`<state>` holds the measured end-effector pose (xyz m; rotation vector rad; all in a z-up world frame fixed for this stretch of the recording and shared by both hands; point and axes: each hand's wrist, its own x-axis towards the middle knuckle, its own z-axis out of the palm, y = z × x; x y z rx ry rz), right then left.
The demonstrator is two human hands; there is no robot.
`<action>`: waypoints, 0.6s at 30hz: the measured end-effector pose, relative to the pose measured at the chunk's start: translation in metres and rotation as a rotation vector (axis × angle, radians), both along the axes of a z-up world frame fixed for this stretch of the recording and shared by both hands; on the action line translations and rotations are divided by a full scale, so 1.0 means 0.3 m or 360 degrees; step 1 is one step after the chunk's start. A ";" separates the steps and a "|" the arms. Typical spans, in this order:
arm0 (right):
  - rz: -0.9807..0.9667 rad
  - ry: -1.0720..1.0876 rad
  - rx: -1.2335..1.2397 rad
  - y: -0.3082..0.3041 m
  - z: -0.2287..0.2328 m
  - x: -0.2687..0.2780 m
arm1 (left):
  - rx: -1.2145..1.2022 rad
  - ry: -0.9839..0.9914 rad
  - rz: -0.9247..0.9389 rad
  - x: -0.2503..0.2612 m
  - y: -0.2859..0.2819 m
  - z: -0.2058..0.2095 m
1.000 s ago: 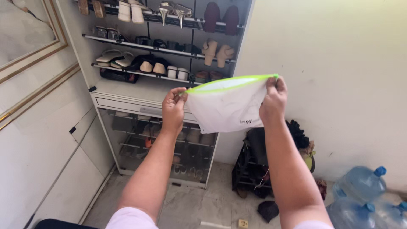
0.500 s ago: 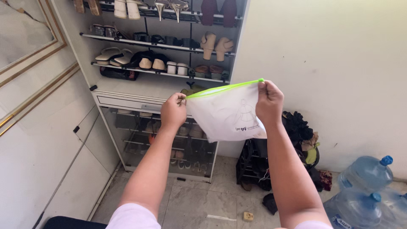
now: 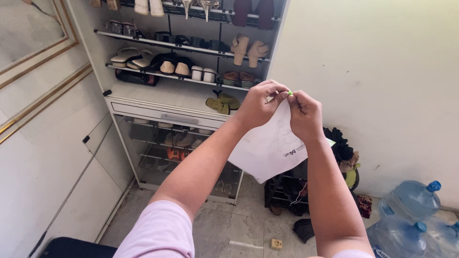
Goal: The person handles a black package and a white pouch by placing them into a shoe rack. They then use a cloth to wipe a black padded object, fold it, and place it on top of the rack.
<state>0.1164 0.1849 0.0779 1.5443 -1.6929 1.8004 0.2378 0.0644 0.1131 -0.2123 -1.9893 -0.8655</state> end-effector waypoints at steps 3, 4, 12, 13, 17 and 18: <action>0.0037 0.0000 0.0044 0.020 -0.009 -0.008 | -0.0289 -0.0077 0.0090 0.005 0.017 0.010; 0.0028 0.0002 0.0049 0.025 -0.015 -0.005 | -0.0411 -0.0082 0.0120 0.010 0.018 0.015; -0.0064 0.0085 0.0038 -0.026 0.002 0.025 | -0.0763 -0.0297 0.0308 0.062 -0.035 0.060; -0.0072 0.0128 0.0021 -0.035 0.008 0.026 | -0.0775 -0.0306 0.0318 0.069 -0.045 0.060; 0.0004 0.0024 -0.0049 -0.048 0.038 0.008 | -0.0793 -0.0326 0.0336 0.092 -0.077 0.051; -0.0016 0.0020 -0.0059 -0.052 0.048 0.002 | -0.0788 -0.0330 0.0331 0.098 -0.085 0.045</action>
